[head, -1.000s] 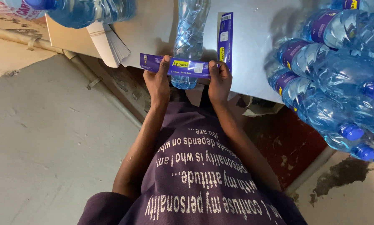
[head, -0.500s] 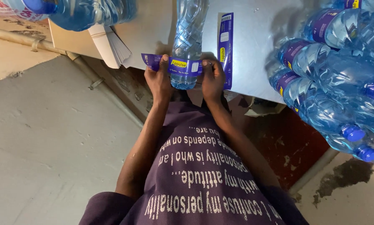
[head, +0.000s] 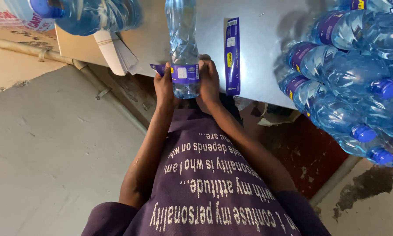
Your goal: Manually applying adhesive labels to plastic water bottles at a workstation.
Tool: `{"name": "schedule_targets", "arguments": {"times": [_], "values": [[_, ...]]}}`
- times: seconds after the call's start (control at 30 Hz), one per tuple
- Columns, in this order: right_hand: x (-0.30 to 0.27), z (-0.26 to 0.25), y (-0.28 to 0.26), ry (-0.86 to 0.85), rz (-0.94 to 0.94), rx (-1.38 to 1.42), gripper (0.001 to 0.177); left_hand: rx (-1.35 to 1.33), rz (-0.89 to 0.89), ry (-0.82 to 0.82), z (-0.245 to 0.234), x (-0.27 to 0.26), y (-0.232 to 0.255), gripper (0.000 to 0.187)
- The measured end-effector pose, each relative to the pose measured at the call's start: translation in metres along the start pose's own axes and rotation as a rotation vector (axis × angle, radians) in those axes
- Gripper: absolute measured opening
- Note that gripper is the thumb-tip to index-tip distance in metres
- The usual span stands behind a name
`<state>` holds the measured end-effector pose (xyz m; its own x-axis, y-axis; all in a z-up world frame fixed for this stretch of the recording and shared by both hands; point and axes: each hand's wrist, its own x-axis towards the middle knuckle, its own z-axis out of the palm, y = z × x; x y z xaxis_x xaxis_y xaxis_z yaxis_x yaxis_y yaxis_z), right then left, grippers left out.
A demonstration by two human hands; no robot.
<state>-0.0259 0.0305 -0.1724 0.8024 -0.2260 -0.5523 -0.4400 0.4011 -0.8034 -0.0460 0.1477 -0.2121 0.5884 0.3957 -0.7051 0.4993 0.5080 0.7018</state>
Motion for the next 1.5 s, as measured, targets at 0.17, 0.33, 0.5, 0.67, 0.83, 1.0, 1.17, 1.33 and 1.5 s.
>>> {"name": "schedule_targets", "arguments": {"times": [0.17,0.33,0.5,0.67,0.83,1.0,1.17,1.33,1.5], "values": [[0.014,-0.025,0.016,-0.137,0.326,-0.349,0.104,-0.1,-0.134,-0.011,-0.016,0.015,-0.013,0.024],[0.007,-0.045,-0.019,-0.681,0.225,0.022,0.099,-0.103,-0.254,-0.023,-0.025,0.02,0.001,0.03],[0.072,-0.05,-0.034,-0.637,0.415,-0.308,0.116,-0.154,-0.266,-0.042,-0.023,0.025,0.01,0.03],[0.113,0.011,-0.032,-0.43,0.29,-0.346,0.126,0.034,-0.021,-0.035,0.009,-0.008,0.032,0.026],[0.13,0.004,0.036,-0.217,0.238,0.038,0.07,-0.049,0.246,-0.132,0.015,-0.034,0.022,0.028],[0.082,-0.013,-0.053,-0.42,0.235,0.34,0.059,-0.09,0.18,-0.356,0.038,-0.081,0.068,0.034],[0.082,-0.039,-0.081,-0.712,0.127,0.578,0.078,-0.276,0.044,-0.448,0.06,-0.103,0.071,0.025],[0.046,-0.045,-0.126,-1.024,-0.103,0.737,0.1,-0.192,0.001,-0.61,0.073,-0.097,0.051,0.015],[0.021,-0.071,-0.159,-0.975,-0.267,0.622,0.098,0.288,0.557,-0.543,0.07,-0.144,0.088,0.031]]}}
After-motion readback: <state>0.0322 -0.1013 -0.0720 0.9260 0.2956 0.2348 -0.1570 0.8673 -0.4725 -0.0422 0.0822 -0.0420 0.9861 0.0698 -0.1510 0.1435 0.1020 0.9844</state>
